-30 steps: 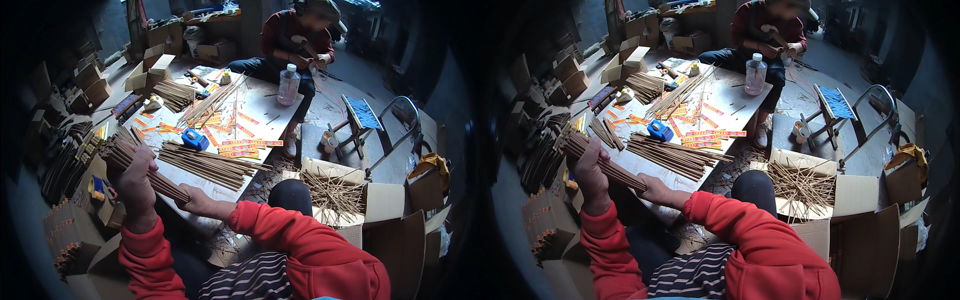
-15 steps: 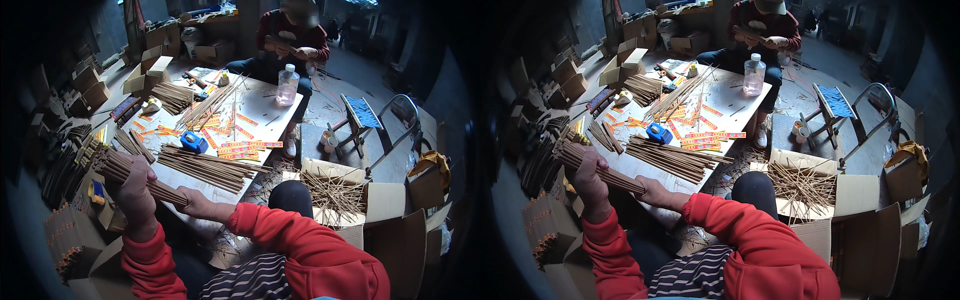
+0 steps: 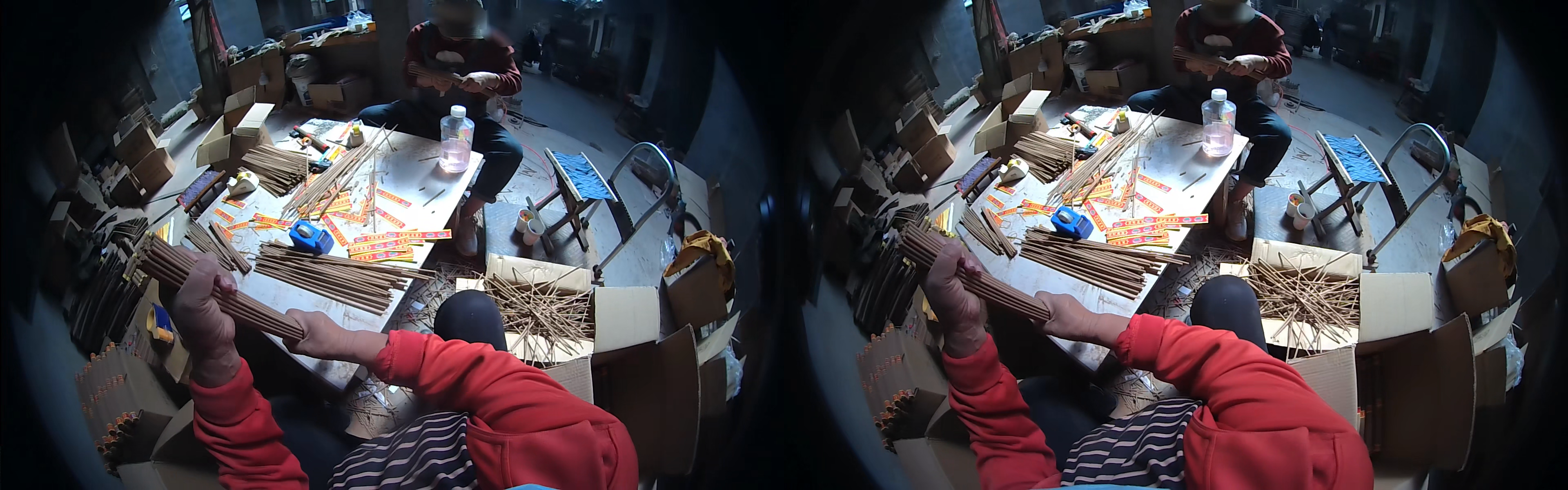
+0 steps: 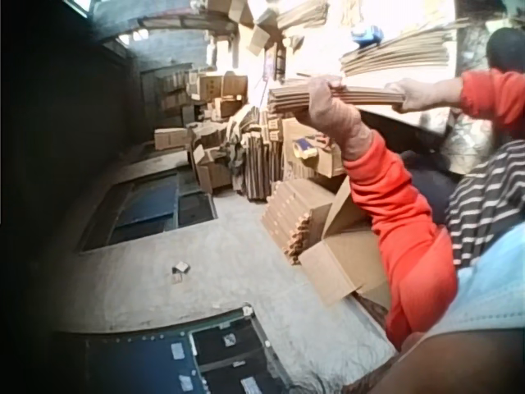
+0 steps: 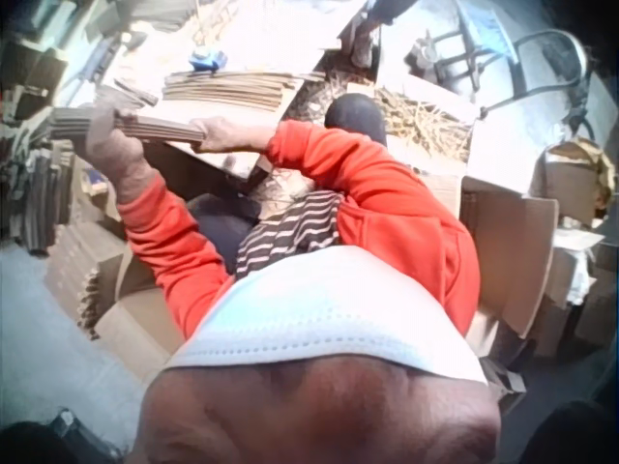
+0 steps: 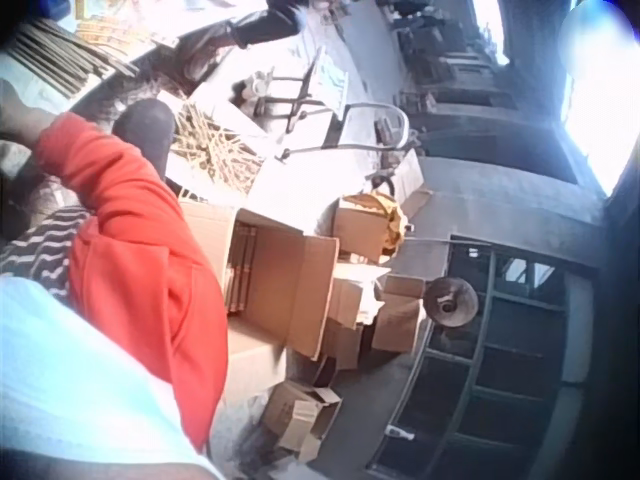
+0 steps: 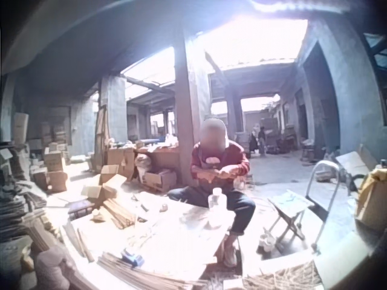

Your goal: The person gathers thin wooden sticks, aligns them into bundles, and wraps each bundle with a small paper label. They repeat this process multiple times and place the finished bundles into a cardboard box.

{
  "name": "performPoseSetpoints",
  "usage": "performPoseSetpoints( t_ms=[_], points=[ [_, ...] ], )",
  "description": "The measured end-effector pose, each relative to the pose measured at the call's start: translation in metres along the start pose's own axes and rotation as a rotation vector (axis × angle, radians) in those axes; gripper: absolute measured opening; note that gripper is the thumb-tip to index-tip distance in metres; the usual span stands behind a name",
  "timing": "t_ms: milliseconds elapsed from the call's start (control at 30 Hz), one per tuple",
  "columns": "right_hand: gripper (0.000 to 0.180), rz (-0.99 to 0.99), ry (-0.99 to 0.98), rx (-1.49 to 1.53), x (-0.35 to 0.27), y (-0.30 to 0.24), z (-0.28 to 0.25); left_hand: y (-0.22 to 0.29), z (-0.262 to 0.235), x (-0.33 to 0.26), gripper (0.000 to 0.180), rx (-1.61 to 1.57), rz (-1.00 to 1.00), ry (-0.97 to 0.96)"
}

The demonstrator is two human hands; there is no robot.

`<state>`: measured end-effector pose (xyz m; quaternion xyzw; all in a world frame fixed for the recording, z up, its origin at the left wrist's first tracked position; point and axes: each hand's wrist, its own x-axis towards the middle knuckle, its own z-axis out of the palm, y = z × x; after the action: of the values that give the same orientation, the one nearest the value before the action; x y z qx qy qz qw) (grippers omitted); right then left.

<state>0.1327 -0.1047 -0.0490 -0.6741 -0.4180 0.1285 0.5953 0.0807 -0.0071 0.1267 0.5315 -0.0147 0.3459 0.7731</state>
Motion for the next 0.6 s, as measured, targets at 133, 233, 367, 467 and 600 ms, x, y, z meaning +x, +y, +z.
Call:
performPoseSetpoints(
  t_ms=[133,233,367,467,600],
  points=[
    [0.025,0.124,-0.143,0.07,-0.023,-0.042,-0.01,0.015,-0.028,0.012,0.02,-0.076,-0.156,0.068],
    [0.025,0.201,-0.056,-0.263,-0.027,-0.039,-0.007,-0.016,-0.053,0.029,0.016,-0.027,-0.133,0.362],
    [0.024,0.284,-0.008,-0.324,-0.033,-0.038,-0.015,-0.036,-0.039,0.025,0.013,0.016,-0.116,0.407],
    [0.024,0.241,0.004,-0.248,-0.033,-0.041,-0.01,-0.021,-0.024,0.008,0.012,-0.057,-0.069,0.255],
    [0.022,0.21,0.032,-0.088,-0.017,-0.06,-0.003,-0.049,-0.017,-0.037,0.013,0.051,-0.138,0.101]
  ],
)
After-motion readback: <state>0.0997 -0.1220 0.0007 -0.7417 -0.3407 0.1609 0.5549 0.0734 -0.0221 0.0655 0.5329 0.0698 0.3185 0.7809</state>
